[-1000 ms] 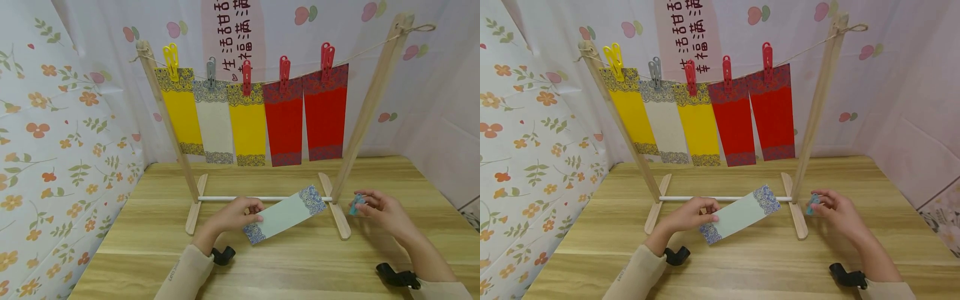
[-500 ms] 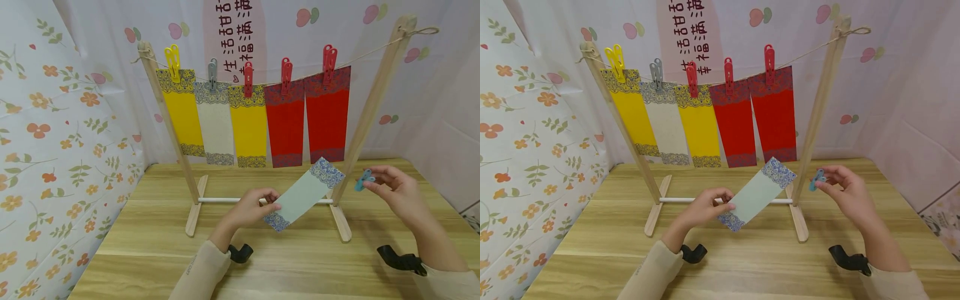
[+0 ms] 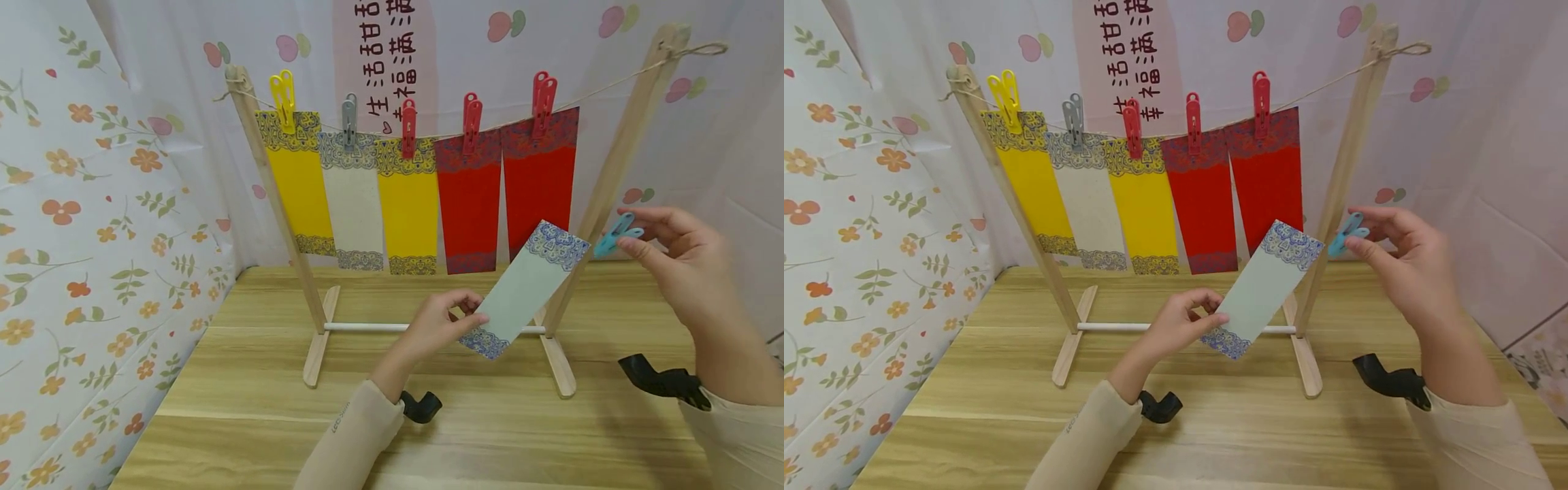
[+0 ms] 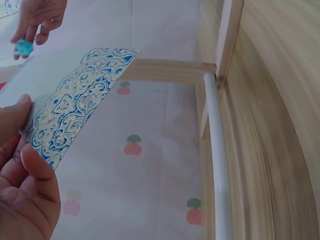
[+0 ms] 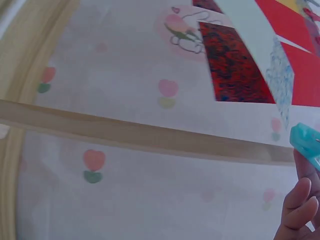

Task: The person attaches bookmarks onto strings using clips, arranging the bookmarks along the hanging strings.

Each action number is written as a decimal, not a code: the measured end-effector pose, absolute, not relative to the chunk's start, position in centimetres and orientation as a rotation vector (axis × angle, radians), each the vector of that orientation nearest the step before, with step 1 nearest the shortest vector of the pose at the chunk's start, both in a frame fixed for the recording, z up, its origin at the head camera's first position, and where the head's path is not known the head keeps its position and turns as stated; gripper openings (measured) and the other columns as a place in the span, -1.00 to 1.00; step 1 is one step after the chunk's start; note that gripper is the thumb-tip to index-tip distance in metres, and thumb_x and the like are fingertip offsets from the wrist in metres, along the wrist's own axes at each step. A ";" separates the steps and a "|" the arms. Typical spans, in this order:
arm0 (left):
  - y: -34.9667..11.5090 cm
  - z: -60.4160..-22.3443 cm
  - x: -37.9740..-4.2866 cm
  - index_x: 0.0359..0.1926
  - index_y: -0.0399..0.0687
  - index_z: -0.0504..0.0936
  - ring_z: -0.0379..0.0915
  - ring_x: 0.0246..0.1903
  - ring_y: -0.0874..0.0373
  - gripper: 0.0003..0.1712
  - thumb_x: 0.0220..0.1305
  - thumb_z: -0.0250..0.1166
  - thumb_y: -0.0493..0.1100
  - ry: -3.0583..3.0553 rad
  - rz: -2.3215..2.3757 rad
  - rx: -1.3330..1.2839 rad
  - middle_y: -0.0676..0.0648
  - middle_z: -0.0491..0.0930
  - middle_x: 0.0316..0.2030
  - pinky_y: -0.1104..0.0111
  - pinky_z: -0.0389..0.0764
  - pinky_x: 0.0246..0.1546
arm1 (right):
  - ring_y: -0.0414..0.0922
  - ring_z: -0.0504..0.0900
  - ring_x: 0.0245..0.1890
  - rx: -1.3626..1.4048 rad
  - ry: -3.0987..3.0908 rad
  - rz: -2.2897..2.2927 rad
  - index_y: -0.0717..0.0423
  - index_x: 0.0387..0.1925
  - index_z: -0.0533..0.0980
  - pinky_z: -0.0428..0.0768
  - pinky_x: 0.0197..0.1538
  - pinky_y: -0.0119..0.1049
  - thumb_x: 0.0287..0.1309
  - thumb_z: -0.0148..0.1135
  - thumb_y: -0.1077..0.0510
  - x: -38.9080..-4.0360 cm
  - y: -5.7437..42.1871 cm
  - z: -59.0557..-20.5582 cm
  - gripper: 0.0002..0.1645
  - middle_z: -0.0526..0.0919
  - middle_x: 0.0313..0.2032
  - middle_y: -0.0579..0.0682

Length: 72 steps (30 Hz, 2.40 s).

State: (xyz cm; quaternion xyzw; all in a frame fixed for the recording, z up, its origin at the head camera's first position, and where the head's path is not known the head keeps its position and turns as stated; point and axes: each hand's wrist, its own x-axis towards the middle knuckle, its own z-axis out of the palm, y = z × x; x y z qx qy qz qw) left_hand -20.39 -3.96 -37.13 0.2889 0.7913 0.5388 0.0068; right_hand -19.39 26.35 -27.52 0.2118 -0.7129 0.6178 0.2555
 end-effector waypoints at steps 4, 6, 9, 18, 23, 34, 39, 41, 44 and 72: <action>-2.7 -36.8 -20.4 -0.11 -0.07 0.67 0.46 -0.31 0.38 -0.84 0.32 0.34 -0.14 2.457 1.736 0.929 -0.07 0.67 -0.27 0.53 0.52 -0.37 | -0.25 0.60 -0.11 0.615 -1.782 1.782 0.42 0.10 0.54 0.56 -0.11 -0.67 0.16 0.17 0.58 -19.2 25.9 -26.0 -0.56 0.75 -0.04 -0.11; -2.2 -36.6 -20.5 -0.11 -0.07 0.67 0.47 -0.31 0.40 -0.83 0.32 0.34 -0.14 2.462 1.752 0.926 -0.06 0.68 -0.28 0.53 0.54 -0.36 | -0.21 0.62 -0.12 0.648 -1.709 1.832 0.49 0.09 0.52 0.58 -0.10 -0.64 0.14 0.18 0.59 -19.2 25.6 -25.4 -0.57 0.75 -0.06 -0.03; -1.5 -36.3 -20.7 -0.12 -0.06 0.66 0.49 -0.30 0.39 -0.84 0.32 0.35 -0.14 2.483 1.790 0.920 -0.04 0.68 -0.28 0.52 0.57 -0.35 | -0.17 0.65 -0.17 0.658 -1.645 1.871 0.55 0.07 0.50 0.59 -0.13 -0.61 0.13 0.19 0.58 -19.2 25.3 -24.7 -0.58 0.77 -0.12 0.02; 0.0 -35.1 -21.1 -0.17 -0.05 0.62 0.47 -0.26 0.37 -0.87 0.32 0.34 -0.14 2.490 1.885 0.947 -0.03 0.66 -0.28 0.49 0.56 -0.30 | -0.13 0.69 -0.23 0.677 -1.552 1.915 0.56 0.04 0.49 0.62 -0.10 -0.56 0.10 0.22 0.59 -19.3 24.2 -23.2 -0.59 0.74 -0.25 0.07; 0.6 -34.7 -21.1 -0.11 -0.08 0.63 0.49 -0.28 0.36 -0.83 0.32 0.34 -0.15 2.487 1.931 0.955 -0.06 0.67 -0.25 0.50 0.58 -0.26 | -0.12 0.69 -0.29 0.748 -1.511 1.865 0.54 -0.03 0.51 0.65 -0.17 -0.52 0.03 0.23 0.64 -19.7 23.5 -21.9 -0.61 0.74 -0.28 0.09; 2.6 -33.7 -21.6 -0.07 -0.18 0.61 0.60 -0.19 0.29 -0.79 0.32 0.33 -0.21 2.441 2.067 1.007 -0.16 0.71 -0.17 0.51 0.61 -0.24 | -0.12 0.63 -0.41 0.823 -1.471 1.803 0.55 -0.09 0.52 0.58 -0.53 -0.49 0.05 0.24 0.61 -20.5 22.2 -19.2 -0.67 0.73 -0.35 0.11; 3.2 -33.1 -21.9 -0.06 -0.21 0.59 0.62 -0.25 0.28 -0.79 0.33 0.32 -0.22 2.441 2.098 1.049 -0.19 0.75 -0.20 0.55 0.62 -0.24 | -0.16 0.59 -0.39 0.786 -1.480 1.735 0.45 -0.11 0.58 0.56 -0.38 -0.56 0.07 0.28 0.54 -20.9 21.8 -17.9 -0.71 0.74 -0.32 0.06; 3.4 -32.7 -22.0 -0.06 -0.24 0.59 0.62 -0.27 0.21 -0.78 0.32 0.32 -0.25 2.445 2.118 1.084 -0.22 0.75 -0.22 0.56 0.61 -0.25 | -0.16 0.60 -0.39 0.770 -1.476 1.708 0.42 -0.12 0.59 0.55 -0.28 -0.55 0.08 0.30 0.51 -21.0 21.6 -17.4 -0.72 0.73 -0.29 0.06; 3.6 -32.2 -22.2 -0.06 -0.26 0.59 0.59 -0.32 0.20 -0.77 0.31 0.33 -0.25 2.465 2.132 1.118 -0.23 0.76 -0.25 0.57 0.59 -0.29 | -0.15 0.62 -0.39 0.760 -1.484 1.628 0.43 -0.13 0.58 0.57 -0.24 -0.52 0.08 0.33 0.46 -21.3 21.2 -16.6 -0.74 0.72 -0.27 0.07; 6.4 -30.1 -22.2 -0.09 -0.24 0.58 0.49 -0.51 0.33 -0.85 0.38 0.25 -0.25 2.391 2.155 1.046 -0.20 0.77 -0.24 0.60 0.44 -0.49 | -0.27 0.36 -0.69 0.639 -1.552 1.403 0.24 -0.11 0.67 0.30 -0.50 -0.58 0.21 0.31 0.21 -22.3 20.4 -12.3 -0.76 0.71 -0.30 -0.05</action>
